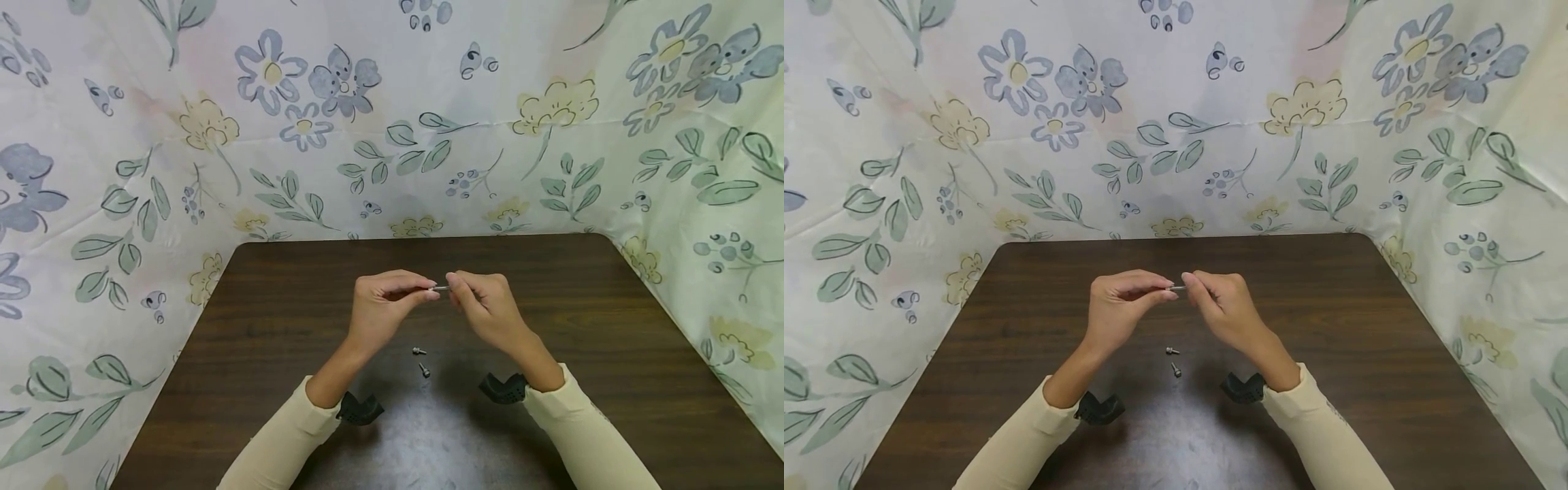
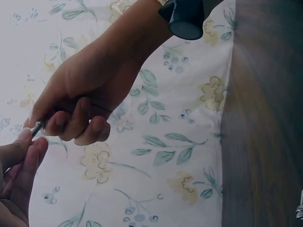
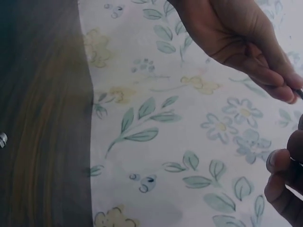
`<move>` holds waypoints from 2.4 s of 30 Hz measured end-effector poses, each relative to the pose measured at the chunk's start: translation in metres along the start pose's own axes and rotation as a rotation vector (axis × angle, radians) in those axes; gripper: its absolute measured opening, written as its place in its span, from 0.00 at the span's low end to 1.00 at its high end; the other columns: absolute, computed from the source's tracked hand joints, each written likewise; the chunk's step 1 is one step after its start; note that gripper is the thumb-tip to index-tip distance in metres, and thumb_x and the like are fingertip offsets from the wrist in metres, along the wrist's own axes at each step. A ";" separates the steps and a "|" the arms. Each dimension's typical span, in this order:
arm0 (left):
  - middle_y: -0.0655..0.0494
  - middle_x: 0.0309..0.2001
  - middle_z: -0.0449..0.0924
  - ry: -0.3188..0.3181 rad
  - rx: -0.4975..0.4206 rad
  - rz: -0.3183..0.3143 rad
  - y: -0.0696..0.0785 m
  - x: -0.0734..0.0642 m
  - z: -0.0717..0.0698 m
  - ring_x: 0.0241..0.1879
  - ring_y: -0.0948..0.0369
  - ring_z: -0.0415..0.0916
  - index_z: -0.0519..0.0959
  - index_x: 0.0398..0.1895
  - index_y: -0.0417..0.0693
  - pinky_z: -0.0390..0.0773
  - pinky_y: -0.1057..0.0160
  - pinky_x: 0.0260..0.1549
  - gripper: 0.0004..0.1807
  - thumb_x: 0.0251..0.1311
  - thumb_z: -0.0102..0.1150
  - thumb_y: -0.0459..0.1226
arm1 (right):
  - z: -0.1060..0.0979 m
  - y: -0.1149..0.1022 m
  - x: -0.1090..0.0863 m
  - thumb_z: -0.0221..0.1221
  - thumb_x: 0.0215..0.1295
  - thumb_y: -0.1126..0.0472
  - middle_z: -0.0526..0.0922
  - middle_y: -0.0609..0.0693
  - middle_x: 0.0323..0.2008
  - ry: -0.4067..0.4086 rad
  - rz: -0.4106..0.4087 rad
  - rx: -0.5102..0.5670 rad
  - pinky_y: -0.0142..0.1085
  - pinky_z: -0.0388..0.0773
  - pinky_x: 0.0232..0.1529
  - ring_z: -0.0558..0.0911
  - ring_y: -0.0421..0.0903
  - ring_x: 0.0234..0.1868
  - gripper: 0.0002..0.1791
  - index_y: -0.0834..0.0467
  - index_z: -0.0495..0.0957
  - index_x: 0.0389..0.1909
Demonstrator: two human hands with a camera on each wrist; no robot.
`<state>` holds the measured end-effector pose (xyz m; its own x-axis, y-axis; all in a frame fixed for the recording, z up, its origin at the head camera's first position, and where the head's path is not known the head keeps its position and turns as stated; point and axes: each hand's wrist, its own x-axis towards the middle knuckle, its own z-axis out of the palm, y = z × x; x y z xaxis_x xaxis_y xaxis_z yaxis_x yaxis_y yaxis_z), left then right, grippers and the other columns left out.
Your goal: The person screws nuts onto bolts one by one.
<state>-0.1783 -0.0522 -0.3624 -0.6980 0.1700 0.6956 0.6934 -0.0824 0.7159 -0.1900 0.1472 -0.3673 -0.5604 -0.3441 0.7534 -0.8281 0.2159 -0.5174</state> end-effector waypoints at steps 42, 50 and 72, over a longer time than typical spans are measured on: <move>0.48 0.32 0.88 0.003 -0.028 -0.012 0.005 0.002 -0.003 0.30 0.55 0.86 0.89 0.34 0.35 0.86 0.58 0.29 0.07 0.51 0.75 0.24 | -0.011 -0.002 0.004 0.57 0.76 0.50 0.84 0.46 0.25 0.033 -0.103 0.042 0.27 0.79 0.30 0.83 0.39 0.25 0.18 0.58 0.84 0.31; 0.47 0.33 0.88 0.013 -0.025 -0.011 0.002 0.001 -0.003 0.30 0.56 0.85 0.88 0.34 0.34 0.86 0.59 0.30 0.07 0.51 0.74 0.24 | -0.021 -0.002 0.007 0.72 0.62 0.54 0.88 0.52 0.36 -0.004 -0.149 0.016 0.31 0.83 0.37 0.85 0.44 0.32 0.21 0.64 0.84 0.50; 0.48 0.33 0.88 -0.009 -0.023 0.003 0.002 0.000 0.000 0.30 0.56 0.85 0.89 0.35 0.37 0.86 0.58 0.29 0.07 0.52 0.74 0.24 | -0.015 0.000 0.007 0.65 0.70 0.56 0.85 0.48 0.28 0.017 -0.219 0.066 0.29 0.81 0.36 0.83 0.42 0.29 0.11 0.58 0.85 0.31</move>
<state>-0.1772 -0.0526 -0.3613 -0.6943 0.1786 0.6972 0.6909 -0.1059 0.7152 -0.1943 0.1583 -0.3565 -0.3677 -0.3610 0.8570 -0.9276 0.0768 -0.3657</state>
